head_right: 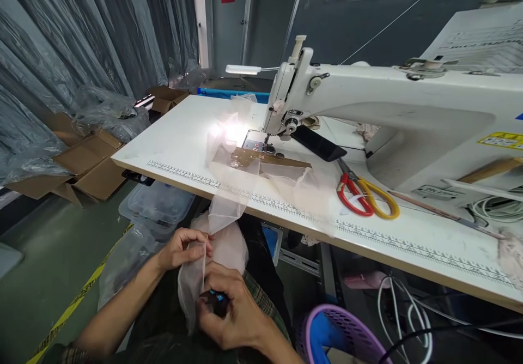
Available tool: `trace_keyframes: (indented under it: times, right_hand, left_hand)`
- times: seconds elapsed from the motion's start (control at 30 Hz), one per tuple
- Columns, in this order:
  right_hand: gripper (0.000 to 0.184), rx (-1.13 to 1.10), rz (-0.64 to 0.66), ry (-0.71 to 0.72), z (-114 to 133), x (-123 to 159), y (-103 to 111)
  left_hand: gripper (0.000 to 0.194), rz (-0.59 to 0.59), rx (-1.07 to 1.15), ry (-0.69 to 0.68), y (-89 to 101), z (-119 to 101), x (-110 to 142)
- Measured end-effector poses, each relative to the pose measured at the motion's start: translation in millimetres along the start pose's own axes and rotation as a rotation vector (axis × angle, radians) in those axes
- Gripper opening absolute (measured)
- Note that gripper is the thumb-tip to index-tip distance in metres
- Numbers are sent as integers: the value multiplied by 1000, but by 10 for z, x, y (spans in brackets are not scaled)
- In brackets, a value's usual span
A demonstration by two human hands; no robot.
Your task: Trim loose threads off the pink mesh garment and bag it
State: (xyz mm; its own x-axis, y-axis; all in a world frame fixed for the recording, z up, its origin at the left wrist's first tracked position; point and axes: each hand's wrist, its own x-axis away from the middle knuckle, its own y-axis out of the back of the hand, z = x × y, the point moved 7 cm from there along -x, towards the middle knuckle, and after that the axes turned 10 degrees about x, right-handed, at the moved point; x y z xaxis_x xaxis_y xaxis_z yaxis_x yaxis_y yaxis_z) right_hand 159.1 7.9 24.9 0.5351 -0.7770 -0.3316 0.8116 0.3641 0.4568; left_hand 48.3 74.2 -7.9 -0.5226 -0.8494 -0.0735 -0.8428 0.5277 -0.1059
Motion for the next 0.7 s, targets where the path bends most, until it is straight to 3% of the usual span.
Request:
trace_keyframes:
  times: [0.13, 0.27, 0.47, 0.6, 0.7]
  right_hand:
    - [17, 42, -26, -178, -291, -74, 138]
    - [48, 165, -101, -336, -530, -220, 244]
    - [48, 274, -98, -263, -540, -416, 151]
    - [49, 290, -171, -316, -611, -370, 160]
    - [49, 240, -133, -329, -633, -301, 105]
  left_hand:
    - [34, -164, -90, 80, 160, 3, 80]
    - [30, -179, -101, 99, 183, -64, 102]
    - [27, -174, -116, 79, 156, -130, 76]
    - [27, -191, -95, 99, 183, -109, 87]
    - [25, -196, -34, 111, 201, -86, 99]
